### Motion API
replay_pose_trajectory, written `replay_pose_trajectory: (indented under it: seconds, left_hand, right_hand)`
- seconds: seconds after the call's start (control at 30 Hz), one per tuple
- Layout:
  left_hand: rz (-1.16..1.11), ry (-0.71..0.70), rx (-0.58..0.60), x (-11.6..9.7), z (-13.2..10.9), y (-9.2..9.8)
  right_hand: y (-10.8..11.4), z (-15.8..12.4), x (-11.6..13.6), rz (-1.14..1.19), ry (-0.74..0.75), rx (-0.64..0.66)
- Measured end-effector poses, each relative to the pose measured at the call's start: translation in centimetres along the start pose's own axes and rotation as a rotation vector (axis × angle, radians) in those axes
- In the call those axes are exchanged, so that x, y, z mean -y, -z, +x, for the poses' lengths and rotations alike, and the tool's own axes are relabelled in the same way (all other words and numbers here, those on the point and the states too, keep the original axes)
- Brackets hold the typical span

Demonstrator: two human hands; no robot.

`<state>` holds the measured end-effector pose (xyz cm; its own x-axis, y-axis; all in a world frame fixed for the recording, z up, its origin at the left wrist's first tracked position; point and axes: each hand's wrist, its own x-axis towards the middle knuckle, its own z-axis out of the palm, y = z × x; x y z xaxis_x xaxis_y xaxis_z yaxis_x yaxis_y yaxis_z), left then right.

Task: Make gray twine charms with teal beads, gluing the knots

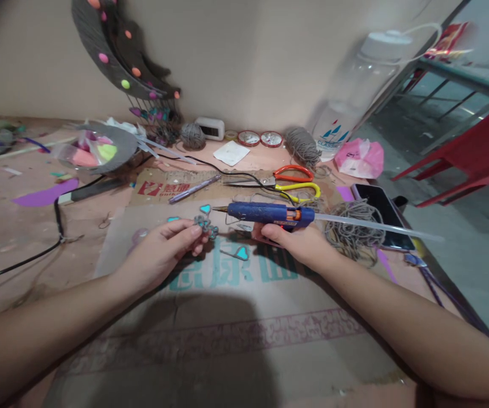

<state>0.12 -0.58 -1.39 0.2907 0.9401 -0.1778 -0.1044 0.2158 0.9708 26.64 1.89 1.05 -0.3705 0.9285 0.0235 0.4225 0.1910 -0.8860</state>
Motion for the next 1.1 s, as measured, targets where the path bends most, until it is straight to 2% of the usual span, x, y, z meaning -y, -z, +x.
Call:
replay_pose_trajectory:
  seconds: [0.3,0.63,0.77,1.1]
  left_hand:
    - [0.006,-0.007,0.013,-0.20,0.06,-0.20]
    - [0.032,0.019,0.079,-0.11,-0.19,-0.12]
    - [0.003,-0.001,0.092,0.03,-0.27,-0.33]
    - [-0.069,-0.053,0.021,-0.55,-0.17,-0.81]
  right_hand:
    - [0.04,-0.22,-0.34,0.010,0.040,-0.007]
    - [-0.05,-0.01,0.00,0.007,0.113,0.056]
    - [-0.11,-0.05,-0.06,-0.018,0.138,0.033]
    - [0.07,-0.01,-0.39,0.007,0.112,0.030]
